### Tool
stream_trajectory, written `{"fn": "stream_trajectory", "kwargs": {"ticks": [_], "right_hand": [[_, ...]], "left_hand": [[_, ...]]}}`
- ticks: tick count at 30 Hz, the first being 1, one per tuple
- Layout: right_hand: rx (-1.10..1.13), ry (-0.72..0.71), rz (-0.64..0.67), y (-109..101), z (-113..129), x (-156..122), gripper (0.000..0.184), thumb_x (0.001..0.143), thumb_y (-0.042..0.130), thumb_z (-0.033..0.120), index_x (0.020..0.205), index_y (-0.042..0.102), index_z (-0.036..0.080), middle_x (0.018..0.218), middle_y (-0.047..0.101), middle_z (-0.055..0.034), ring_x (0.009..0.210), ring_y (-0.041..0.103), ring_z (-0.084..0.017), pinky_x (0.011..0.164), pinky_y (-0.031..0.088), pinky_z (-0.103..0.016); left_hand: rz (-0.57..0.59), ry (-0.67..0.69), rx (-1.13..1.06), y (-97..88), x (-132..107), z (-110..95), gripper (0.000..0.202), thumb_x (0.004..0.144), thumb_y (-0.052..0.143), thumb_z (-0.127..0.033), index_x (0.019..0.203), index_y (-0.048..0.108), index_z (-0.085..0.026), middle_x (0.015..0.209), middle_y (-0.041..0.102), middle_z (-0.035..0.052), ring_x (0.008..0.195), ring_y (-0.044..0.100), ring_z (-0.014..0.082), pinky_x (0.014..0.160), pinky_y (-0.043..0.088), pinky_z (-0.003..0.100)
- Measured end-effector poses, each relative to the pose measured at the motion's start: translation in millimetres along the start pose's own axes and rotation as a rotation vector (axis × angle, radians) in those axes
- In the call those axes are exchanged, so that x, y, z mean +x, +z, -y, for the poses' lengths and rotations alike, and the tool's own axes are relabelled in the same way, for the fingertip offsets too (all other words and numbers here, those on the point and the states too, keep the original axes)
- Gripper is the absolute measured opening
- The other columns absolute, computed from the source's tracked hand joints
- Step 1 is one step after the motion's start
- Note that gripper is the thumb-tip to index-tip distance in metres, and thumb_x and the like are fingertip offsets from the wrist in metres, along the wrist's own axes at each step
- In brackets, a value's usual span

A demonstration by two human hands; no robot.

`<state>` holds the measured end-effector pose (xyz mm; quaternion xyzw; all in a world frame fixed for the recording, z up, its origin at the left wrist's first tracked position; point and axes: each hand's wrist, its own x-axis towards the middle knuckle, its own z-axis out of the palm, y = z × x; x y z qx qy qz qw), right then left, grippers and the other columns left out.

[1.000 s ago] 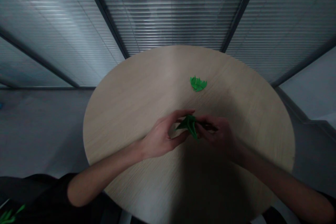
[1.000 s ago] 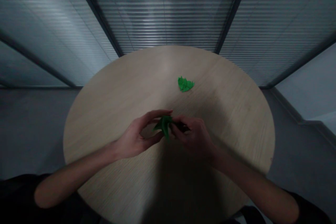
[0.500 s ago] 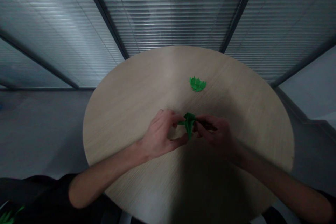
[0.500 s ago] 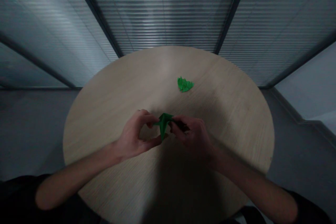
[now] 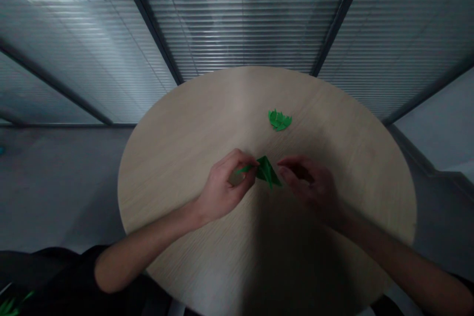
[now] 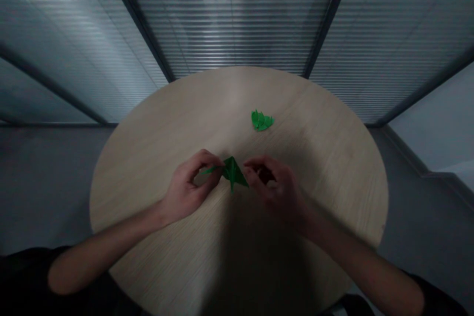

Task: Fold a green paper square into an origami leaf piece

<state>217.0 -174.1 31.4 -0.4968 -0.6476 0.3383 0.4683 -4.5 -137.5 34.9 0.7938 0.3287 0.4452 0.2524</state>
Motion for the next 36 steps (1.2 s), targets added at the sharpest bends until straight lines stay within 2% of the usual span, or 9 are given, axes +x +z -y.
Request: {"fn": "stream_trajectory", "kwargs": {"ticks": [2,4,7,10,16,20,24,29,36], "right_hand": [[0.025,-0.018,0.002,-2,2,2,0.026,0.093,0.07,0.031,0.118,0.07,0.023,0.095,0.07,-0.0039,0.072,0.064,-0.014,0.061,0.055,-0.023],[0.085,-0.025,0.088,-3,4,3,0.04,0.09,0.072,0.026,0.129,0.066,0.026,0.115,0.069,-0.007,0.085,0.066,-0.015,0.066,0.059,-0.024],[0.211,0.011,0.244,-2,4,3,0.037,0.09,0.071,0.023,0.127,0.067,0.028,0.127,0.065,-0.0079,0.093,0.069,-0.016,0.07,0.062,-0.025],[0.301,0.076,0.309,-1,3,3,0.028,0.091,0.072,0.025,0.119,0.069,0.025,0.12,0.066,-0.0068,0.087,0.071,-0.015,0.068,0.063,-0.025],[0.365,0.173,0.315,1,1,2,0.032,0.09,0.076,0.033,0.118,0.063,0.023,0.098,0.069,-0.0031,0.076,0.07,-0.014,0.063,0.062,-0.025],[0.403,0.194,0.311,1,1,1,0.028,0.091,0.078,0.035,0.109,0.061,0.023,0.089,0.069,-0.0001,0.069,0.069,-0.012,0.061,0.061,-0.023],[0.444,0.167,0.325,1,0,2,0.024,0.094,0.075,0.04,0.104,0.063,0.021,0.085,0.067,0.0007,0.066,0.068,-0.011,0.06,0.061,-0.023],[0.457,0.214,0.332,1,1,2,0.029,0.095,0.073,0.046,0.1,0.065,0.018,0.08,0.069,-0.0004,0.065,0.071,-0.013,0.061,0.062,-0.025],[0.513,0.228,0.254,0,1,4,0.027,0.095,0.074,0.043,0.1,0.067,0.017,0.081,0.075,-0.0021,0.064,0.074,-0.014,0.061,0.063,-0.025]], "left_hand": [[0.036,-0.027,-0.05,0.4,0,-1,0.01,0.096,0.059,-0.011,0.101,0.065,-0.018,0.091,0.069,0.0041,0.081,0.066,0.0143,0.073,0.055,0.028],[0.087,-0.053,-0.109,1.1,-1,-2,0.009,0.097,0.059,-0.012,0.103,0.064,-0.017,0.092,0.07,0.0045,0.082,0.067,0.0139,0.073,0.055,0.027],[0.127,-0.076,-0.196,2.8,-3,-1,0.009,0.1,0.061,-0.017,0.109,0.061,-0.018,0.096,0.071,0.0048,0.085,0.068,0.0139,0.074,0.057,0.027],[0.09,-0.073,-0.202,4.1,-6,2,0.013,0.1,0.063,-0.018,0.111,0.058,-0.019,0.097,0.07,0.0038,0.083,0.069,0.0131,0.074,0.057,0.026],[0.092,0.034,-0.178,2.7,-6,5,0.005,0.099,0.063,-0.017,0.102,0.06,-0.019,0.094,0.069,0.0052,0.082,0.068,0.0152,0.07,0.057,0.029],[0.094,0.062,-0.133,0.0,-3,2,0.006,0.099,0.06,-0.013,0.1,0.061,-0.019,0.092,0.069,0.0055,0.08,0.067,0.0154,0.069,0.056,0.029],[0.074,0.095,-0.115,-1.3,-2,-1,0.009,0.097,0.059,-0.011,0.097,0.061,-0.02,0.087,0.068,0.0049,0.075,0.066,0.0154,0.064,0.055,0.029],[0.068,0.116,-0.093,-2.0,-1,-3,0.01,0.094,0.06,-0.01,0.093,0.062,-0.02,0.087,0.069,0.005,0.076,0.067,0.0158,0.066,0.057,0.029],[0.152,0.192,-0.106,-5.7,1,-8,0.027,0.08,0.067,-0.013,0.106,0.064,-0.018,0.1,0.069,0.0087,0.085,0.07,0.0196,0.07,0.062,0.033]]}}
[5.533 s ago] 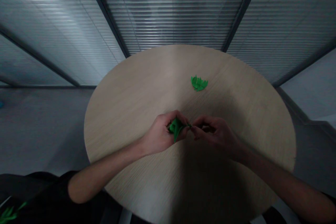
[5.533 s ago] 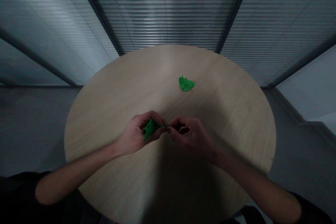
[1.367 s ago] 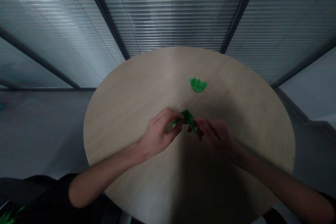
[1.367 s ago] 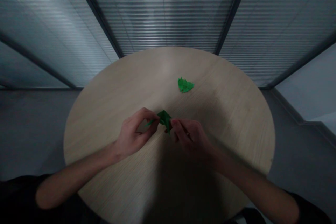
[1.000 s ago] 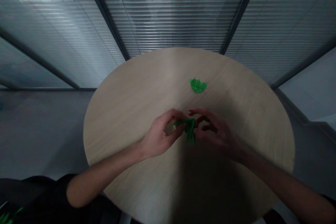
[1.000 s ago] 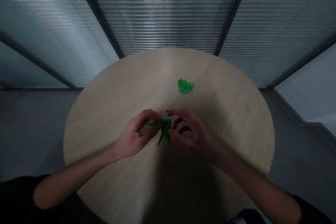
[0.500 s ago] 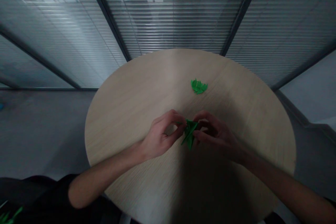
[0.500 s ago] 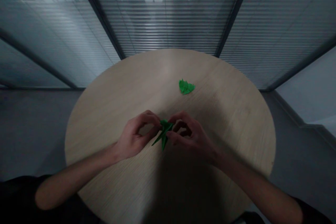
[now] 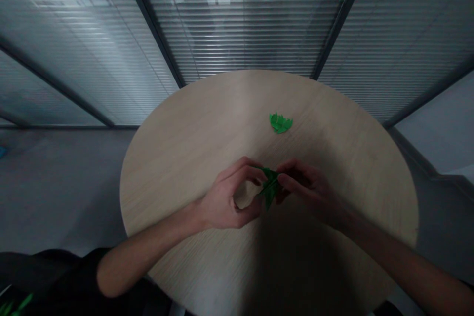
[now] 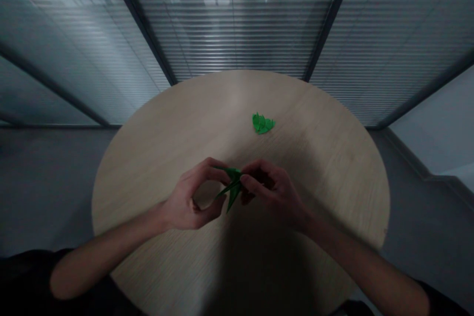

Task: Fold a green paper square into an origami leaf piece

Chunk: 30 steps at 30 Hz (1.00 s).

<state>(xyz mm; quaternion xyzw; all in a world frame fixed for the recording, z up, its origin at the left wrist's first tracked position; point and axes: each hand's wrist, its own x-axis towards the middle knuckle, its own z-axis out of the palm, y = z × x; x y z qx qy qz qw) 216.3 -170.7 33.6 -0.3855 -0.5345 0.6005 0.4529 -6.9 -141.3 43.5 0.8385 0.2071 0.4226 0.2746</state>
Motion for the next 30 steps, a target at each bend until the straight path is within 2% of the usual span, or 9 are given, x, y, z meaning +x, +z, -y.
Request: {"fn": "stream_trajectory", "kwargs": {"ticks": [3,9,16,20,30], "right_hand": [[0.01,-0.029,-0.01,0.1,-0.7,-0.1,0.025,0.093,0.076,0.041,0.098,0.068,0.018,0.079,0.075,-0.0016,0.062,0.074,-0.013,0.06,0.062,-0.023],[-0.019,-0.073,-0.013,1.9,-1.9,-2.3,0.021,0.093,0.078,0.038,0.099,0.071,0.018,0.08,0.077,-0.0022,0.064,0.074,-0.012,0.061,0.061,-0.02],[-0.191,-0.192,-0.02,3.0,0.3,-4.9,0.016,0.094,0.075,0.029,0.106,0.071,0.021,0.086,0.077,-0.0018,0.07,0.075,-0.012,0.064,0.062,-0.021],[-0.299,-0.276,0.002,3.1,0.9,-4.9,0.019,0.091,0.075,0.022,0.109,0.07,0.021,0.09,0.077,-0.0015,0.074,0.075,-0.013,0.067,0.063,-0.022],[-0.407,-0.351,-0.005,3.8,-1.9,-4.6,0.012,0.093,0.071,0.021,0.105,0.069,0.021,0.084,0.074,0.0004,0.069,0.07,-0.012,0.064,0.059,-0.021]], "left_hand": [[-0.018,0.001,0.015,0.5,-1.4,1.0,0.024,0.084,0.074,-0.017,0.105,0.064,-0.018,0.099,0.069,0.0073,0.084,0.07,0.0186,0.07,0.062,0.032],[-0.065,0.035,0.048,2.1,-5.5,6.1,0.011,0.094,0.07,-0.013,0.104,0.066,-0.016,0.096,0.072,0.0072,0.083,0.071,0.0165,0.07,0.06,0.028],[-0.087,0.038,0.048,3.5,-5.6,4.9,0.013,0.093,0.07,-0.009,0.104,0.066,-0.015,0.097,0.074,0.0069,0.08,0.071,0.014,0.071,0.059,0.025],[-0.094,0.021,0.038,5.1,-6.1,4.7,0.014,0.092,0.071,-0.008,0.103,0.065,-0.015,0.095,0.074,0.006,0.079,0.071,0.0134,0.069,0.058,0.023],[-0.115,-0.038,0.023,7.2,-7.8,6.0,0.015,0.091,0.072,-0.009,0.101,0.064,-0.016,0.091,0.074,0.0043,0.077,0.072,0.012,0.069,0.058,0.02]]}}
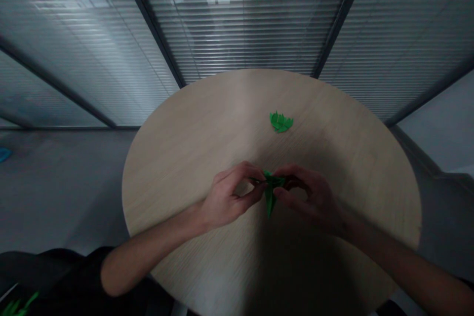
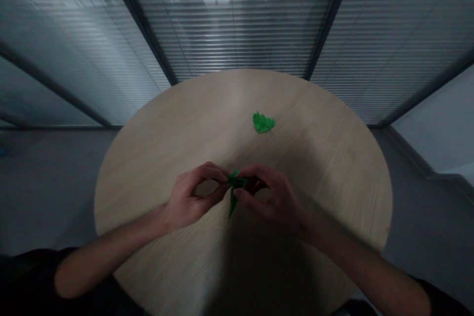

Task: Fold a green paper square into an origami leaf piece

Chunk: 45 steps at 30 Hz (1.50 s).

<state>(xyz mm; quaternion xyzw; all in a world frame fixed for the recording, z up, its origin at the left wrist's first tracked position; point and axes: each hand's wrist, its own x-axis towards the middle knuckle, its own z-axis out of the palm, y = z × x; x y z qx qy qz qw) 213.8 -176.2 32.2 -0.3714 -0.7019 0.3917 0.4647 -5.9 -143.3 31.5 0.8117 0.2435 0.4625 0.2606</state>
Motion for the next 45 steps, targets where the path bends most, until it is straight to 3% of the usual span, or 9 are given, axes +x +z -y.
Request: {"fn": "stream_trajectory", "kwargs": {"ticks": [13,20,29,34,38,45], "right_hand": [[-0.059,0.017,-0.021,-1,5,1,0.008,0.093,0.065,0.02,0.101,0.067,0.021,0.082,0.071,-0.0006,0.069,0.068,-0.013,0.063,0.057,-0.023],[-0.117,0.042,-0.07,-2,6,2,0.007,0.092,0.063,0.02,0.097,0.068,0.019,0.078,0.073,-0.0019,0.065,0.069,-0.014,0.059,0.057,-0.023],[-0.141,0.049,-0.07,0,7,2,0.006,0.092,0.065,0.023,0.095,0.068,0.019,0.073,0.073,-0.0013,0.06,0.07,-0.014,0.056,0.058,-0.022],[-0.11,0.064,-0.021,1,-1,-2,0.009,0.094,0.066,0.024,0.102,0.069,0.019,0.079,0.076,-0.0012,0.064,0.074,-0.015,0.06,0.061,-0.023],[-0.092,0.07,0.006,2,-3,-4,0.01,0.096,0.065,0.024,0.104,0.068,0.02,0.081,0.078,-0.0009,0.067,0.076,-0.015,0.061,0.062,-0.023],[-0.258,-0.08,-0.006,-2,2,1,0.01,0.092,0.066,0.017,0.102,0.067,0.02,0.082,0.073,-0.0009,0.066,0.071,-0.013,0.062,0.059,-0.024]], "left_hand": [[-0.034,-0.125,0.002,2.1,-2,-3,0.016,0.089,0.075,-0.01,0.099,0.066,-0.016,0.088,0.079,0.003,0.068,0.074,0.0095,0.064,0.06,0.015],[0.018,-0.152,0.035,0.2,-1,-5,0.01,0.094,0.069,-0.014,0.103,0.067,-0.016,0.086,0.08,0.0046,0.068,0.076,0.0126,0.06,0.06,0.018],[0.037,-0.107,0.083,-1.5,0,-5,0.012,0.093,0.068,-0.013,0.105,0.067,-0.016,0.088,0.081,0.004,0.07,0.077,0.0132,0.064,0.063,0.02],[0.03,-0.131,0.071,0.5,0,-6,0.014,0.09,0.07,-0.013,0.102,0.066,-0.017,0.087,0.08,0.0031,0.067,0.076,0.0136,0.064,0.064,0.021],[0.034,-0.071,0.082,0.4,-1,-4,0.013,0.091,0.072,-0.015,0.103,0.065,-0.016,0.086,0.079,0.0029,0.07,0.077,0.0134,0.066,0.063,0.021],[0.042,0.018,0.131,-1.0,-3,0,0.012,0.096,0.069,-0.018,0.108,0.065,-0.016,0.09,0.079,0.0042,0.072,0.077,0.0141,0.066,0.062,0.022]]}}
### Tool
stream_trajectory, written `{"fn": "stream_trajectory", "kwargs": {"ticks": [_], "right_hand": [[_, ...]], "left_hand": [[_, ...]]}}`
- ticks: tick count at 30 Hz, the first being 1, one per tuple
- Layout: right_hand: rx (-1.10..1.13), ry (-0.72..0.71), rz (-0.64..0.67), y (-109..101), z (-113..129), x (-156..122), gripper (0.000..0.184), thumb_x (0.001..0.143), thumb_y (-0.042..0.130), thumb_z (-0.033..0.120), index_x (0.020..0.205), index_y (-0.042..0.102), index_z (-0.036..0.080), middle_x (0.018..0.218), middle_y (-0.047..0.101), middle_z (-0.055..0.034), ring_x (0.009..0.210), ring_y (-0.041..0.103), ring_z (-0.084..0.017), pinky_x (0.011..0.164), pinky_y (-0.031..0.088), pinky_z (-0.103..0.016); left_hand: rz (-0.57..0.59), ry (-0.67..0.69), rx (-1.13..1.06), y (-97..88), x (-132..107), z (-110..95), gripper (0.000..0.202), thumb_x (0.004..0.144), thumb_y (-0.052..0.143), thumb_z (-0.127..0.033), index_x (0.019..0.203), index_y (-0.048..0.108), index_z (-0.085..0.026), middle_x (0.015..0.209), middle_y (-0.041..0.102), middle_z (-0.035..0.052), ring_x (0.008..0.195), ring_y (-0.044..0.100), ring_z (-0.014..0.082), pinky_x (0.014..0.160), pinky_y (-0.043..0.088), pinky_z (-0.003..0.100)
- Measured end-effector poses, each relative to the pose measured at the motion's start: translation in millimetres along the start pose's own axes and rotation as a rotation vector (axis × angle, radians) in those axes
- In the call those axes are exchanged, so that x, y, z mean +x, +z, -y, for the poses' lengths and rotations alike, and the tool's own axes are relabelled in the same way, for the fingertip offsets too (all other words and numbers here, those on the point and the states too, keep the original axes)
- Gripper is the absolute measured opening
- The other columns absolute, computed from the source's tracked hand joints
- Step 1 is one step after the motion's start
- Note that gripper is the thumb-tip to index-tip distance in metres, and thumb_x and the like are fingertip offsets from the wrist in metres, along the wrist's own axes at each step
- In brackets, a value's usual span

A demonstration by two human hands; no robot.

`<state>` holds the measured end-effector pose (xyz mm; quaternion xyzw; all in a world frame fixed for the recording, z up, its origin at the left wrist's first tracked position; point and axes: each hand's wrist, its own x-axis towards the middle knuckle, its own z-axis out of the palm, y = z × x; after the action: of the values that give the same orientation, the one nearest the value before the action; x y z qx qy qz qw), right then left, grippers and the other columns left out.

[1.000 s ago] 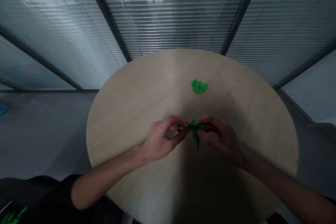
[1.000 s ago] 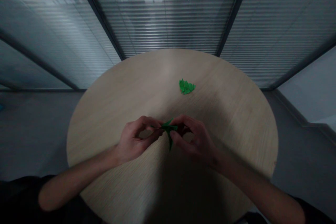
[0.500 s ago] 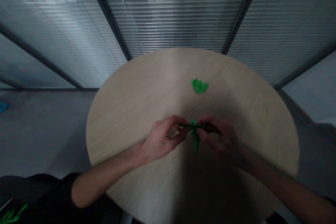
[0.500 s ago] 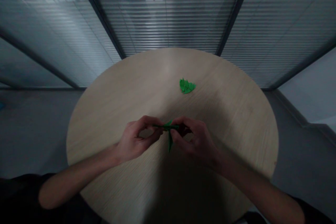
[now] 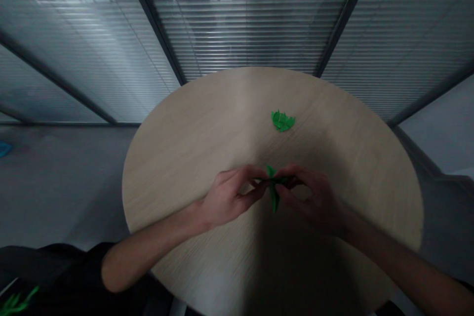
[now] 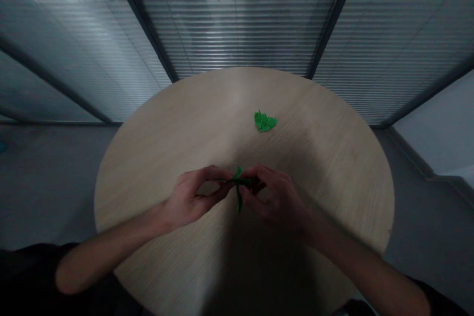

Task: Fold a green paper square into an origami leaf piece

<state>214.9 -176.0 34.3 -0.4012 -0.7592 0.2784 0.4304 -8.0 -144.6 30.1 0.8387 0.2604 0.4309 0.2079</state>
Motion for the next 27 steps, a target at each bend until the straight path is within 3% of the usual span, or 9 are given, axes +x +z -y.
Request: {"fn": "stream_trajectory", "kwargs": {"ticks": [6,13,27], "right_hand": [[-0.189,-0.11,0.019,-5.0,3.0,4.1,0.01,0.093,0.061,0.014,0.1,0.065,0.021,0.085,0.064,-0.0018,0.07,0.063,-0.014,0.064,0.056,-0.028],[-0.441,-0.214,0.015,-6.6,5.6,1.5,0.012,0.095,0.062,0.016,0.105,0.065,0.021,0.099,0.068,-0.0075,0.09,0.068,-0.022,0.077,0.059,-0.036],[-0.523,-0.178,0.148,-4.7,4.0,-0.5,0.007,0.099,0.056,0.018,0.1,0.063,0.021,0.098,0.069,-0.0089,0.092,0.064,-0.025,0.079,0.058,-0.04]], "left_hand": [[0.044,0.05,0.093,-0.1,-0.8,2.6,0.012,0.098,0.064,-0.017,0.11,0.065,-0.017,0.089,0.079,0.0032,0.073,0.077,0.0145,0.068,0.062,0.024],[0.106,0.065,0.118,-1.1,0.5,1.1,0.01,0.1,0.06,-0.016,0.11,0.064,-0.017,0.09,0.078,0.0038,0.072,0.076,0.0146,0.067,0.06,0.024],[0.167,0.129,0.104,2.3,-2.1,4.8,0.015,0.104,0.054,-0.02,0.117,0.059,-0.017,0.093,0.075,0.0065,0.077,0.074,0.0168,0.067,0.059,0.027]]}}
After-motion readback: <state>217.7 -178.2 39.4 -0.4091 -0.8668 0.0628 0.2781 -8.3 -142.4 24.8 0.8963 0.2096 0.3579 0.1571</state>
